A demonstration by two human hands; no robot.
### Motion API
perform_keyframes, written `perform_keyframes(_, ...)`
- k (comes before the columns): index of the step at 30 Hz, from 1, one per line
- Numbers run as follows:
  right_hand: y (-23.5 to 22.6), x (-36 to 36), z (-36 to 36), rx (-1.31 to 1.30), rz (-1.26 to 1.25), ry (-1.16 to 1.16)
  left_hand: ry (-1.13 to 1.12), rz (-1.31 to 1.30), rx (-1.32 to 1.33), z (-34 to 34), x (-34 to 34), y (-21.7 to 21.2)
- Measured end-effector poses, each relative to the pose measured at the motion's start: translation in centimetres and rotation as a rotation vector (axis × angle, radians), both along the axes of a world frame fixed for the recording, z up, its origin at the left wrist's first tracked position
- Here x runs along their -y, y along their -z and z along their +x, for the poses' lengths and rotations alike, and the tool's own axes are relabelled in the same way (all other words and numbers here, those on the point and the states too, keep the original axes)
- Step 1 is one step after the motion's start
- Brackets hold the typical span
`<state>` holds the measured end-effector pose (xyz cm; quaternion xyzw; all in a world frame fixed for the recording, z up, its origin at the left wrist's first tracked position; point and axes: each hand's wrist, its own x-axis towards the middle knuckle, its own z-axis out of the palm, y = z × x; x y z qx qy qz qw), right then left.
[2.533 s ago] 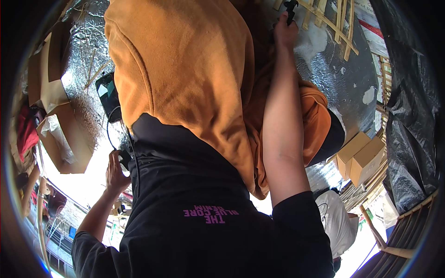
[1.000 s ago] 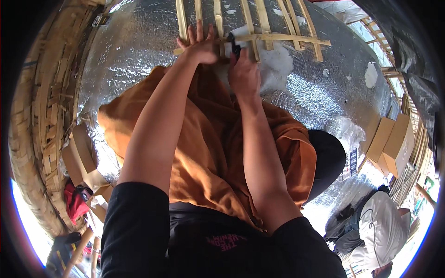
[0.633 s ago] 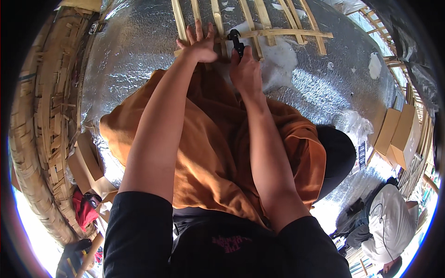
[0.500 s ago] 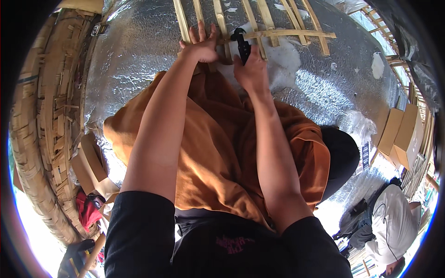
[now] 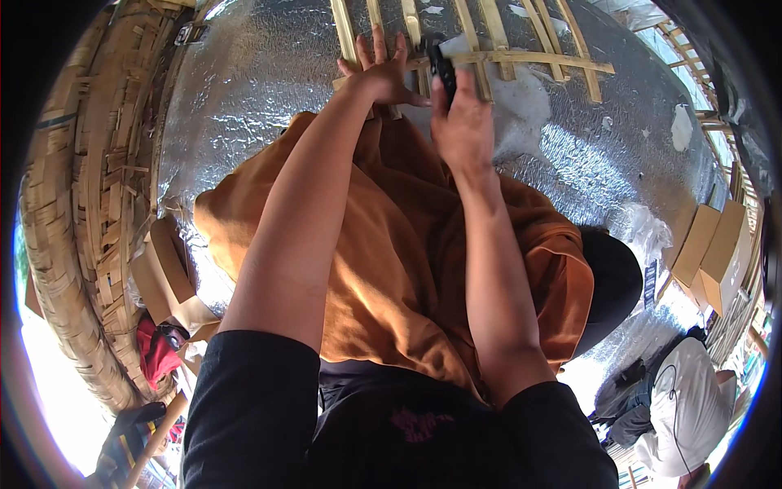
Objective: The person assembles a wooden lattice by striking the slats with a tool to secure them together while sitting on a foil-covered floor.
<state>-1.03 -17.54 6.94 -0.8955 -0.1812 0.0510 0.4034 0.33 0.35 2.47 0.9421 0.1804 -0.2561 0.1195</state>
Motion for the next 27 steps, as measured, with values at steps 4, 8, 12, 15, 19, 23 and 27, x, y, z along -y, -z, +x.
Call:
perform_keyframes(4, -3.1, -0.4, 0.6, 0.234, 0.370, 0.007, -0.002, -0.012, 0.031, 0.2, -0.1, 0.2)
perform_keyframes(8, 0.0, 0.2, -0.4, 0.122, 0.023, 0.014, -0.008, -0.018, 0.035, 0.5, 0.4, -0.1)
perform_keyframes(12, -0.7, -0.4, -0.9, 0.141, 0.000, 0.001, -0.039, -0.008, 0.027, -0.1, 0.4, -0.1)
perform_keyframes(15, -2.0, -0.2, -0.4, 0.257, 0.173, 0.005, -0.024, 0.021, 0.039, 0.1, 0.8, -0.1)
perform_keyframes(19, 1.3, 0.6, -0.4, 0.260, 0.039, 0.035, -0.019, -0.004, 0.032, 0.5, 1.2, -0.7)
perform_keyframes(23, -0.4, -0.2, -0.3, 0.231, 0.050, 0.006, -0.036, 0.037, -0.025, 0.1, 0.8, -1.0)
perform_keyframes(27, -1.4, -0.1, 0.0, 0.357, 0.252, 0.073, 0.041, 0.009, 0.117, -0.6, 1.6, -1.6)
